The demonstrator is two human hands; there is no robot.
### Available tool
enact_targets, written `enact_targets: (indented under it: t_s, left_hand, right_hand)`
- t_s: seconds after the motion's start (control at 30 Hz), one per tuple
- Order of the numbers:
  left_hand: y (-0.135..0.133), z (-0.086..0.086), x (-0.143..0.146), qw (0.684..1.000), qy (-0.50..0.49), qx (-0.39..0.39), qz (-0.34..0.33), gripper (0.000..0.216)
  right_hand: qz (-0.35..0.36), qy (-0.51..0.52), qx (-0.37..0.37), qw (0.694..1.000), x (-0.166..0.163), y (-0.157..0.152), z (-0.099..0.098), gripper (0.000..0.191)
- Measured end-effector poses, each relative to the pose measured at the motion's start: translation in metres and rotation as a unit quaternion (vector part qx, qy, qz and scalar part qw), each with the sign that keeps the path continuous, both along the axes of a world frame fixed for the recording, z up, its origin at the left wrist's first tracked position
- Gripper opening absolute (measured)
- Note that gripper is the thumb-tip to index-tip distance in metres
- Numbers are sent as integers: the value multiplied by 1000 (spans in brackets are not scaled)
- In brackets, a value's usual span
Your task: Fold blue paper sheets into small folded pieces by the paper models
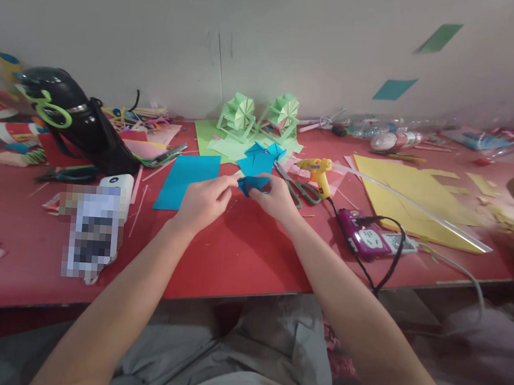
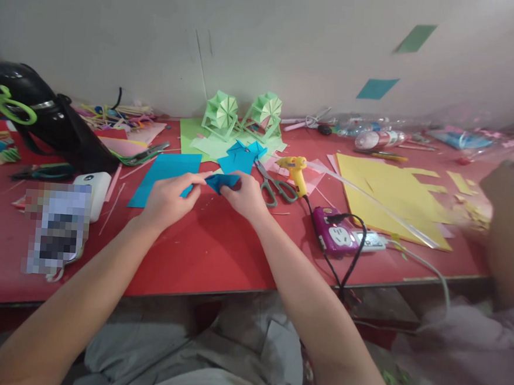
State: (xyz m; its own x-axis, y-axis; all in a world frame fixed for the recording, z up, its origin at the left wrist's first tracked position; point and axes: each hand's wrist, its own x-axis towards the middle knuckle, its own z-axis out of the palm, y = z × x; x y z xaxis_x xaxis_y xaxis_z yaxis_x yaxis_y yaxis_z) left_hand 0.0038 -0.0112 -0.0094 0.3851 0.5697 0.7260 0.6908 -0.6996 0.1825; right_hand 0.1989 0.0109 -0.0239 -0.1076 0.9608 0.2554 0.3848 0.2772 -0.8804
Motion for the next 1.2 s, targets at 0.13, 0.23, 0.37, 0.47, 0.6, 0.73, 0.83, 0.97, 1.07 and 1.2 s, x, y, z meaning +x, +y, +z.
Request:
enact_targets:
  t_s: [0.13, 0.23, 0.37, 0.47, 0.6, 0.73, 0.83, 0.97, 1.07, 1.2]
  left_hand:
    - [-3, -1, 5, 999, 40, 33, -16, 24]
    - [-4, -1, 7, 998, 47, 42, -23, 24]
    - [-5, -1, 10, 997, 56, 55, -27, 24]
    - [-6, -2, 13, 996, 63, 60, -33, 24]
    - [-7, -2, 16, 996, 72, 45, -23, 25]
    - [-7, -2, 15, 996, 65, 58, -23, 25]
    - [-6, -2, 14, 996, 63, 66, -26, 25]
    - [-8, -2, 16, 995, 69, 67, -29, 24]
    - [-9, -2, 18, 994, 70, 74, -35, 24]
    - [-9, -2, 19, 994, 70, 77, -32, 24]
  right_hand:
    - [-10, -26, -12, 1000, 2, -2, 7, 12]
    - [-31, -38, -14, 999, 3, -3, 8, 12]
    - [-75, -50, -14, 996, 1, -3, 7, 14]
    - [-101, -36, 2, 994, -1, -4, 7, 9]
    - [-107, -6, 18, 994, -2, -3, 6, 19]
    - [-81, -5, 23, 996, 0, -2, 4, 20]
    - [-72, -18, 24, 997, 1, -3, 4, 17]
    - [-87, -34, 22, 995, 0, -4, 6, 12]
    - [-98, -25, 30, 994, -1, -5, 7, 11]
    - [-102, -21, 36, 994, -2, -4, 6, 11]
